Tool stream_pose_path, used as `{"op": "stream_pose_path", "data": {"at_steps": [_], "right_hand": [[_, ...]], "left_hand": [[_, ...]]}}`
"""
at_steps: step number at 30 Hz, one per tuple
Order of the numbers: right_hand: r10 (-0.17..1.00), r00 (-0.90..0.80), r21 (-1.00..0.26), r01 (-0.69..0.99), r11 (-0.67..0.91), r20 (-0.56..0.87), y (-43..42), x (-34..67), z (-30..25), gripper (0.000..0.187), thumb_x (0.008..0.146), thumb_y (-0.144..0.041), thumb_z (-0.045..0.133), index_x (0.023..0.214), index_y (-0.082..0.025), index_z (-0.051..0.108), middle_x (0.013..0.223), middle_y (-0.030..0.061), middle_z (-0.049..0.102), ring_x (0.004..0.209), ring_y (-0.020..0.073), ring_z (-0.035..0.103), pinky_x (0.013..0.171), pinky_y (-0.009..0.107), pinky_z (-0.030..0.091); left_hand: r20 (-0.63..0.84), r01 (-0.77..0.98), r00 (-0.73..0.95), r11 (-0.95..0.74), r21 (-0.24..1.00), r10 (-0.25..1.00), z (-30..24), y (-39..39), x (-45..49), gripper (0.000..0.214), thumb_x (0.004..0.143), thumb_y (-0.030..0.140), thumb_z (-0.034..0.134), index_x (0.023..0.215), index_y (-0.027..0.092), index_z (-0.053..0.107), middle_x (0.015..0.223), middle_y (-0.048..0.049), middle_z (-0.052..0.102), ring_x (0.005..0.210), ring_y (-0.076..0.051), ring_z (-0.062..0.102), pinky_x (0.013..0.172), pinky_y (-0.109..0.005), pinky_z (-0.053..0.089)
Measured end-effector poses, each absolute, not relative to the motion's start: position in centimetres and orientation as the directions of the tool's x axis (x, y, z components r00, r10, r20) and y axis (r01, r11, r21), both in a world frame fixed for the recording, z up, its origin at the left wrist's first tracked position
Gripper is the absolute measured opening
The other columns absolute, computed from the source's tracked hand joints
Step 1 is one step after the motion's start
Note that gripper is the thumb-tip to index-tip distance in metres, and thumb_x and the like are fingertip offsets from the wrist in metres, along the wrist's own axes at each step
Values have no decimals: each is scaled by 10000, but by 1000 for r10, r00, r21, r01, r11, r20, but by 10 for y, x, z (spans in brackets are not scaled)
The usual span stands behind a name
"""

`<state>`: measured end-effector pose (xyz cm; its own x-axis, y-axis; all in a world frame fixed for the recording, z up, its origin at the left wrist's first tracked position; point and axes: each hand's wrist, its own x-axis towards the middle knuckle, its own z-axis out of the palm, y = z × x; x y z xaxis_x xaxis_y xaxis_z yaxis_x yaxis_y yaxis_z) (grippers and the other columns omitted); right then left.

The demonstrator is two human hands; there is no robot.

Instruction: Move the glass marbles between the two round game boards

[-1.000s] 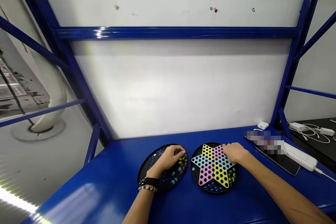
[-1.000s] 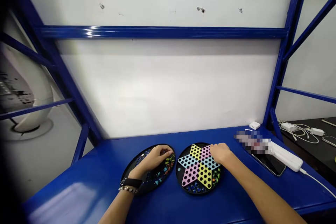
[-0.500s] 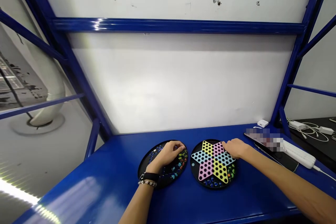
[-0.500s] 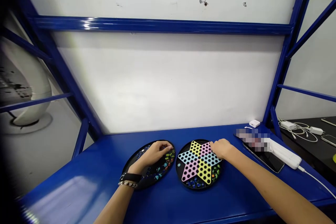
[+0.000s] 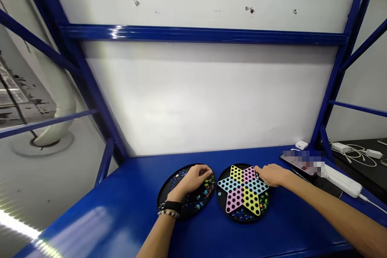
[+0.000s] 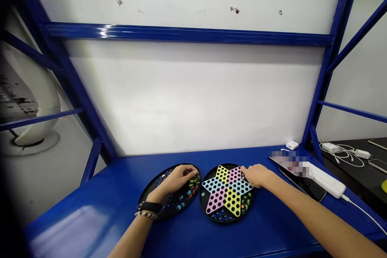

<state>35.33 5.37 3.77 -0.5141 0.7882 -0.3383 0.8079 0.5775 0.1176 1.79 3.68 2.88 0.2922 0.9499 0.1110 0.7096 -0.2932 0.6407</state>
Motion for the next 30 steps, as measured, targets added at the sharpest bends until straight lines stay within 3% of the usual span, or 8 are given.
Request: {"op": "stream_pose_path", "data": {"at_steps": [6, 12, 14, 18, 21, 25, 30], "right_hand": [[790, -501, -53, 854, 518, -352, 51, 358, 46, 250, 998, -229, 308, 1131, -172, 512, 987, 169, 705, 894, 304, 689, 659, 343, 419], [809, -472, -186, 882, 434, -350, 55, 361, 48, 234, 1001, -298, 337, 1012, -209, 553, 987, 119, 686, 925, 285, 657, 696, 337, 421], [809, -474, -156, 880, 449, -348, 53, 358, 48, 284, 1013, -321, 319, 1040, -195, 572, 1036, 138, 694, 964, 300, 663, 714, 349, 438], [824, -484, 23, 858, 513, -293, 44, 349, 46, 366, 1027, -290, 302, 1093, -116, 618, 1012, 203, 723, 944, 336, 702, 728, 387, 473], [821, -516, 117, 825, 553, -243, 37, 341, 41, 288, 987, -211, 408, 1119, -85, 631, 980, 216, 733, 908, 330, 722, 720, 375, 495], [822, -513, 191, 806, 560, -247, 32, 335, 37, 340, 874, -73, 521, 1207, -57, 589, 994, 211, 740, 910, 321, 729, 715, 351, 507], [823, -501, 200, 806, 557, -269, 29, 343, 34, 381, 831, -24, 496, 1200, -51, 588, 1032, 206, 736, 904, 318, 728, 701, 343, 497]], "left_hand": [[124, 689, 292, -298, 661, 948, 27, 37, 16, 390, 879, 510, 488, 838, 198, 720, 865, -35, 746, 814, -211, 654, 744, -280, 482], [129, 699, 290, -302, 649, 948, 27, 37, 16, 396, 881, 503, 479, 837, 194, 723, 865, -34, 743, 809, -208, 652, 744, -278, 476], [132, 700, 288, -302, 647, 949, 27, 37, 16, 399, 879, 504, 480, 826, 191, 721, 853, -38, 740, 801, -209, 650, 734, -279, 474], [126, 706, 288, -299, 641, 949, 27, 37, 16, 388, 879, 494, 477, 828, 193, 717, 846, -41, 739, 788, -212, 649, 727, -284, 473], [119, 707, 289, -296, 642, 950, 28, 37, 17, 382, 879, 489, 477, 832, 196, 718, 864, -41, 743, 812, -215, 656, 742, -283, 475], [112, 712, 284, -288, 640, 952, 30, 35, 17, 389, 878, 494, 478, 844, 198, 729, 883, -44, 749, 835, -223, 661, 765, -288, 481], [108, 710, 293, -292, 641, 950, 32, 34, 18, 392, 881, 498, 471, 844, 208, 733, 900, -43, 753, 858, -228, 667, 786, -289, 485]]}}
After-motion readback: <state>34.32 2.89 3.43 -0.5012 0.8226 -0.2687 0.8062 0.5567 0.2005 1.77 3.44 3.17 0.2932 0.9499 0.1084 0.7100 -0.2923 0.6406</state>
